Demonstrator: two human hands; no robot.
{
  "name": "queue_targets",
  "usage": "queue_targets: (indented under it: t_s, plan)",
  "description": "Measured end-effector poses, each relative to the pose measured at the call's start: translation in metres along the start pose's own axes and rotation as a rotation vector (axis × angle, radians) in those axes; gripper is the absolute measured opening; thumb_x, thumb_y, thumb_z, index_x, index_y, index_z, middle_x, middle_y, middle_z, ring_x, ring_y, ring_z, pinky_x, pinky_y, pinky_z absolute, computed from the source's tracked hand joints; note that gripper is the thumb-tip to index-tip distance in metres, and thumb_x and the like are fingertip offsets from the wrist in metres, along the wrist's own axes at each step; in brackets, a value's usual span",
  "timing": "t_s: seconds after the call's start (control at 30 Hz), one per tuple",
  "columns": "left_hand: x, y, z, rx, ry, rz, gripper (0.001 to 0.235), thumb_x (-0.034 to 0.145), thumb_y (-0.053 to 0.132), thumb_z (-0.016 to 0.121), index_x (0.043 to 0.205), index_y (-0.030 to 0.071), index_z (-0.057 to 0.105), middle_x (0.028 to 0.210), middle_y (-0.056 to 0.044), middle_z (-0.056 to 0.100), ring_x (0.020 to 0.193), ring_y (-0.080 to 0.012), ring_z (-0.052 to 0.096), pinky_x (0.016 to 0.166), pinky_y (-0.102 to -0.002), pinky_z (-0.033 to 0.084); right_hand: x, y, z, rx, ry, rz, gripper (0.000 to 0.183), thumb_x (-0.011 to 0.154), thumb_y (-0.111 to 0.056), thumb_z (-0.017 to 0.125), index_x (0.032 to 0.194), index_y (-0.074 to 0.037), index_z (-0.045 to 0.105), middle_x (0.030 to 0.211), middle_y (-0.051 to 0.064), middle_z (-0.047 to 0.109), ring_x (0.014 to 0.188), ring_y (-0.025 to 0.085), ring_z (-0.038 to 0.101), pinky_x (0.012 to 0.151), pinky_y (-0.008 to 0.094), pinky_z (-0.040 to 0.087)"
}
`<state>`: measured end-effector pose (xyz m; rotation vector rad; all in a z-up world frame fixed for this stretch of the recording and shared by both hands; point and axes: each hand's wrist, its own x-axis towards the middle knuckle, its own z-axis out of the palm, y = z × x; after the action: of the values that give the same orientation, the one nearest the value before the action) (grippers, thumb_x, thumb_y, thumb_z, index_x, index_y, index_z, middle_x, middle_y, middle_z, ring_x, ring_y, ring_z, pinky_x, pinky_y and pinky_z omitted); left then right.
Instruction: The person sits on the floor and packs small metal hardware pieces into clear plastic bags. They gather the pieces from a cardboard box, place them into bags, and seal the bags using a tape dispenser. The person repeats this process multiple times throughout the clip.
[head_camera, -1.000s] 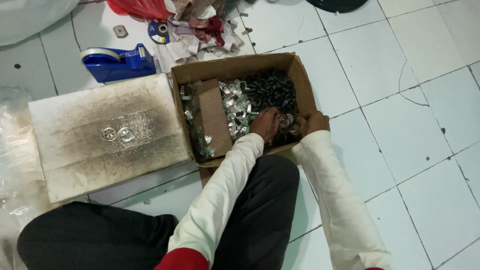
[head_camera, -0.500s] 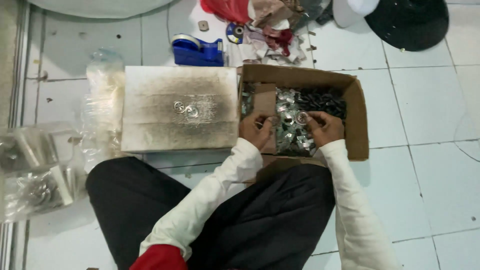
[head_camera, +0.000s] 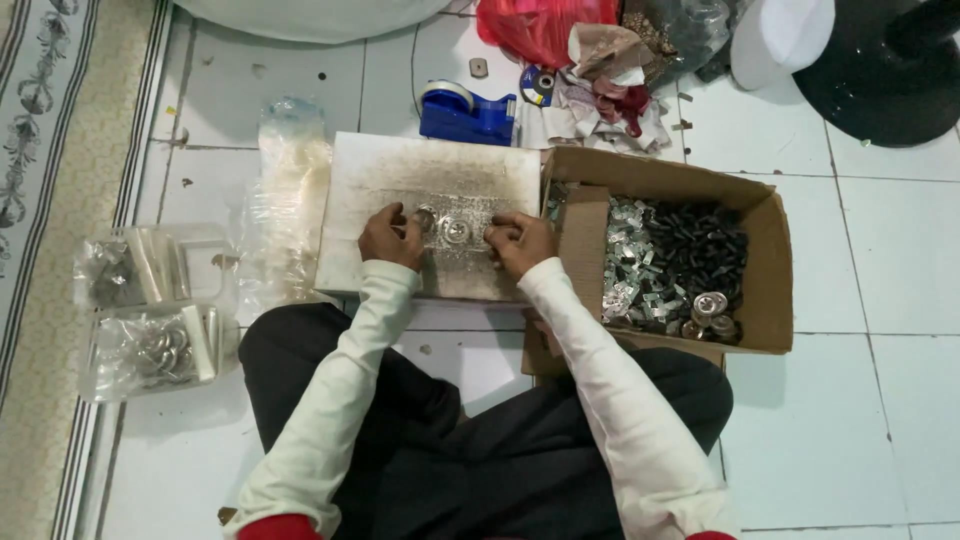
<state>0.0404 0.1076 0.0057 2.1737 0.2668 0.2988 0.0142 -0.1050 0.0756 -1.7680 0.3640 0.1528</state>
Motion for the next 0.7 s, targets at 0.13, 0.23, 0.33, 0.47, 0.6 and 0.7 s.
queue_targets:
  t_s: [0.13,0.23,0.33,0.47,0.6,0.7]
  plan:
    - [-0.011,0.046,-0.008,0.005,0.064,0.152,0.039,0.089,0.01,0.076,0.124,-0.005,0.068,0.103,-0.021,0.065,0.085,-0.0412,0.071,0.075,-0.052,0.059,0.002,0.013,-0.041,-0.16,0.055,-0.034,0.029,0.091,-0.006,0.067,0.119,-0.003,0.072,0.084,0.017,0.076,0.067,0.023,0.075,0.053,0.036,0.065]
    - [-0.039,0.066,0.032,-0.128,0.072,0.453,0.028,0.085,0.005,0.078,0.112,0.002,0.071,0.086,-0.01,0.058,0.07,-0.0285,0.065,0.067,-0.039,0.055,0.006,0.05,-0.112,-0.281,0.138,-0.08,0.023,0.091,-0.005,0.066,0.111,-0.004,0.077,0.08,0.017,0.074,0.066,0.026,0.074,0.051,0.035,0.063]
    - [-0.074,0.092,0.093,-0.153,-0.066,0.629,0.02,0.085,0.004,0.077,0.104,0.01,0.076,0.083,-0.006,0.064,0.077,-0.0285,0.068,0.074,-0.037,0.055,0.002,0.064,-0.199,-0.517,0.274,-0.087,0.022,0.09,-0.008,0.075,0.111,-0.014,0.08,0.087,0.011,0.078,0.073,0.024,0.076,0.059,0.038,0.062]
    - [-0.129,0.124,0.191,-0.137,-0.474,0.622,0.016,0.091,0.019,0.074,0.106,0.022,0.076,0.093,-0.007,0.069,0.091,-0.0315,0.072,0.079,-0.041,0.059,-0.003,0.092,-0.302,-0.792,0.41,0.231,0.021,0.089,-0.023,0.081,0.109,-0.026,0.081,0.098,0.009,0.079,0.098,0.033,0.075,0.083,0.046,0.062]
    - [-0.172,0.179,0.242,0.002,-0.784,0.651,0.024,0.089,0.013,0.076,0.111,0.022,0.079,0.105,-0.012,0.072,0.093,-0.0374,0.075,0.078,-0.046,0.064,-0.024,0.09,-0.343,-1.031,0.344,0.437,0.023,0.091,-0.015,0.077,0.114,-0.019,0.081,0.105,0.016,0.079,0.103,0.037,0.074,0.088,0.05,0.062]
    - [-0.196,0.191,0.308,0.119,-0.86,0.646,0.017,0.091,0.015,0.072,0.107,0.018,0.077,0.112,-0.013,0.07,0.091,-0.0371,0.076,0.074,-0.051,0.065,-0.015,0.13,-0.364,-1.162,0.286,0.475,0.035,0.086,-0.023,0.082,0.121,-0.021,0.078,0.113,0.012,0.079,0.112,0.034,0.072,0.091,0.051,0.062]
